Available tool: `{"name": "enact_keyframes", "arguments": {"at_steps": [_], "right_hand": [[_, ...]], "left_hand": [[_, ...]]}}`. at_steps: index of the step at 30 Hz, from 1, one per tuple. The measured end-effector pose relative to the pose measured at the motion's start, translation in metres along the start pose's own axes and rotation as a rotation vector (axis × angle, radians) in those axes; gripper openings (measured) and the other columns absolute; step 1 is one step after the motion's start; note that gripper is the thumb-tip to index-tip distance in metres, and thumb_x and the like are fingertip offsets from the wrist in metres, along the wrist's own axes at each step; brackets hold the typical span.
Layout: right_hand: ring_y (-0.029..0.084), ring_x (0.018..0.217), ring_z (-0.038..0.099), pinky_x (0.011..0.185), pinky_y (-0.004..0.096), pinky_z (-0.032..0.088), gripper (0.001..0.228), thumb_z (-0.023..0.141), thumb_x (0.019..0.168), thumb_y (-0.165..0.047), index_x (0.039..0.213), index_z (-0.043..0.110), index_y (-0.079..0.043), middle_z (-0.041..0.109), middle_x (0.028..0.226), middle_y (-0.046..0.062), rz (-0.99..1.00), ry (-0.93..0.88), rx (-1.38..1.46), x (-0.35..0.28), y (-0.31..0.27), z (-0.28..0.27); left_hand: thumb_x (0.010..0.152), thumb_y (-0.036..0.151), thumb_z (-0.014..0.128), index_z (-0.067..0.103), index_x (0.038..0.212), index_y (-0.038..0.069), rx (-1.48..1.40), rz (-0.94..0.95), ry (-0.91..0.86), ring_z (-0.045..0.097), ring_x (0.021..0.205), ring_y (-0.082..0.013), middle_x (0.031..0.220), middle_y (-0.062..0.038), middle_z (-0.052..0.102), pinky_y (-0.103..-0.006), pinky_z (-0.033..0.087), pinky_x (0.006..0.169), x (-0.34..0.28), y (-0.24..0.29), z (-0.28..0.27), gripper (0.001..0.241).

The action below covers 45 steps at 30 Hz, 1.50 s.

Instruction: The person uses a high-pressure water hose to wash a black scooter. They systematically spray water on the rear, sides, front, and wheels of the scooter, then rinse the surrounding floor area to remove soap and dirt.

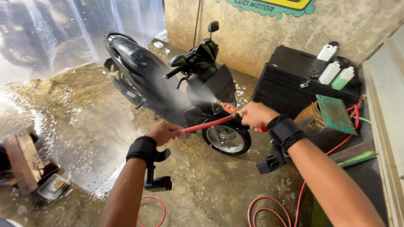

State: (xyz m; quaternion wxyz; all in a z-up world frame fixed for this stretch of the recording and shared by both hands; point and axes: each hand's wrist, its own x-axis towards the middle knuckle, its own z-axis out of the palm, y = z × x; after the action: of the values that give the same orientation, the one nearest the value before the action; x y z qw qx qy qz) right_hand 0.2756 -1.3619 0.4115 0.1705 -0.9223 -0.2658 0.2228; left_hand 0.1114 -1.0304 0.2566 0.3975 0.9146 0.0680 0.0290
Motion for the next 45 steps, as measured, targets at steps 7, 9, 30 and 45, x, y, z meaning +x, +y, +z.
{"name": "enact_keyframes", "arguments": {"at_steps": [7, 9, 30, 45], "right_hand": [[0.016, 0.047, 0.066, 0.046, 0.033, 0.052, 0.033, 0.069, 0.083, -0.013, 0.114, 0.079, -0.012, 0.072, 0.062, 0.009, -0.123, 0.066, -0.131, -0.004, -0.038, -0.022], [0.02, 0.049, 0.062, 0.048, 0.036, 0.051, 0.04, 0.065, 0.084, -0.011, 0.123, 0.074, -0.018, 0.07, 0.064, 0.01, -0.05, 0.091, -0.054, -0.025, -0.058, -0.022], [0.028, 0.05, 0.069, 0.05, 0.04, 0.055, 0.044, 0.06, 0.085, -0.005, 0.126, 0.071, -0.015, 0.071, 0.067, 0.02, 0.284, 0.045, -0.014, -0.033, 0.155, 0.168], [0.037, 0.078, 0.069, 0.068, 0.045, 0.055, 0.057, 0.072, 0.077, -0.005, 0.133, 0.067, -0.015, 0.07, 0.08, 0.022, 0.031, 0.079, -0.081, -0.015, 0.227, 0.249]], "left_hand": [[0.094, 0.041, 0.071, 0.085, 0.105, 0.019, -0.03, 0.012, 0.066, 0.067, 0.067, -0.0082, 0.075, 0.002, 0.077, -0.0309, 0.057, 0.065, -0.033, 0.036, -0.051, 0.028], [0.092, 0.042, 0.072, 0.083, 0.108, 0.02, -0.07, 0.039, 0.095, 0.065, 0.065, -0.0096, 0.073, 0.0, 0.074, -0.032, 0.054, 0.063, -0.039, 0.038, -0.058, 0.03], [0.093, 0.051, 0.066, 0.08, 0.107, 0.019, -0.023, -0.028, -0.135, 0.072, 0.077, -0.0307, 0.085, -0.012, 0.076, -0.044, 0.056, 0.075, -0.035, -0.041, 0.225, 0.038], [0.096, 0.057, 0.06, 0.077, 0.105, 0.011, -0.03, -0.073, -0.408, 0.07, 0.086, -0.0364, 0.091, -0.017, 0.074, -0.0472, 0.054, 0.08, -0.002, 0.031, 0.307, 0.049]]}}
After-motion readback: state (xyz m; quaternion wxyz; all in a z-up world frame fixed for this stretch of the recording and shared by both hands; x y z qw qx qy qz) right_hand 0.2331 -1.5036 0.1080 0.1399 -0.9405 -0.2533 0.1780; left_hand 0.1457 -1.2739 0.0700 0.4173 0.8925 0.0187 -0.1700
